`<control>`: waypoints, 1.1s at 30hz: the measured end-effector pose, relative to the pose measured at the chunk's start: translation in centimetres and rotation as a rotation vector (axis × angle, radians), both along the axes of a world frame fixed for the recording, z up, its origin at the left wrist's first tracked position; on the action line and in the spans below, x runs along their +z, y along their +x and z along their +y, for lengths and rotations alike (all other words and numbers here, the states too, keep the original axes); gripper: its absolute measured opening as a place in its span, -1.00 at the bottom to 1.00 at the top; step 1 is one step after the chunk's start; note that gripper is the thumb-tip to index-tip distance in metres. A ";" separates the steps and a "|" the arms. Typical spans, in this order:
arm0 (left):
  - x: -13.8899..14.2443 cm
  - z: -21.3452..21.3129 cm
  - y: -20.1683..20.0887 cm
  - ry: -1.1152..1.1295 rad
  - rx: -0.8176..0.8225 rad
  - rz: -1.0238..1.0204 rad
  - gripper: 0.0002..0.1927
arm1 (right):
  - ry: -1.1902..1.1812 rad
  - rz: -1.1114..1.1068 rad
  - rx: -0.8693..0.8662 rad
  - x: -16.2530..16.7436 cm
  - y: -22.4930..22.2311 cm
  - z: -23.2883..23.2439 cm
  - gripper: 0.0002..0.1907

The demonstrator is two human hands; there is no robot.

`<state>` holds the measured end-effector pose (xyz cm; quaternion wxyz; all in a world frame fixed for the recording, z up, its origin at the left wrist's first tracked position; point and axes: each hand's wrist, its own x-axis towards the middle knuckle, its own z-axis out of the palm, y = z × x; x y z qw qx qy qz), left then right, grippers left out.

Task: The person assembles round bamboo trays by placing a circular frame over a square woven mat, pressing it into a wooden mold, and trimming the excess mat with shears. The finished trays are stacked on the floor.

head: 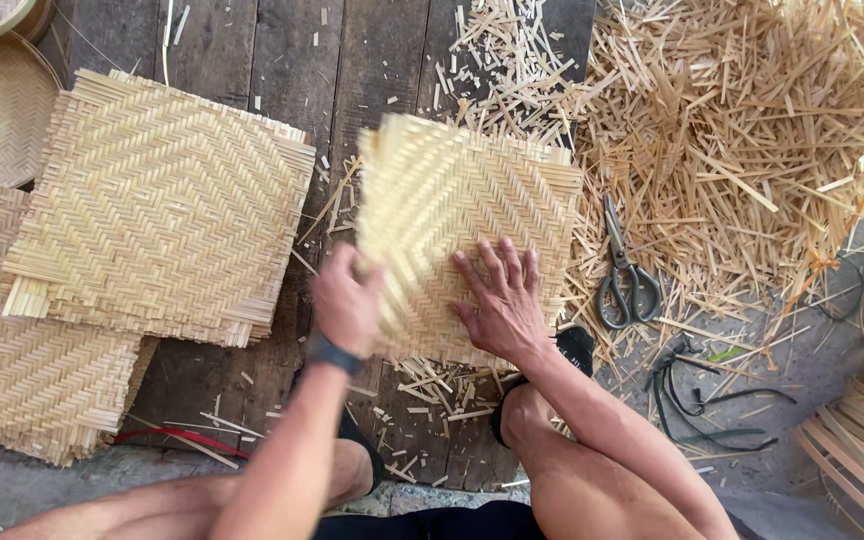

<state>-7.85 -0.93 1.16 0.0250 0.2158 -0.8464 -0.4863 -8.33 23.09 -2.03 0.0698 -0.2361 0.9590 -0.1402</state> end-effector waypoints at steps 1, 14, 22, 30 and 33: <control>-0.9 -2.2 -1.7 -0.041 -0.031 -0.042 -0.80 | -0.002 -0.009 -0.006 0.4 0.0 -0.3 -0.23; -8.6 -7.3 -1.2 0.369 0.030 -0.333 -0.45 | -0.713 0.009 -0.423 1.0 3.4 6.9 -0.43; -7.9 -6.2 1.0 0.365 -0.007 -0.218 -0.66 | 0.218 0.316 -0.957 5.8 14.5 35.6 -0.23; -7.9 -5.1 0.3 0.387 -0.160 -0.173 -0.65 | 0.148 0.202 -1.264 11.2 22.9 48.4 -0.50; -8.3 -4.8 0.1 0.317 -0.150 -0.196 -0.63 | 0.247 -0.029 -1.063 12.0 19.9 49.6 -0.33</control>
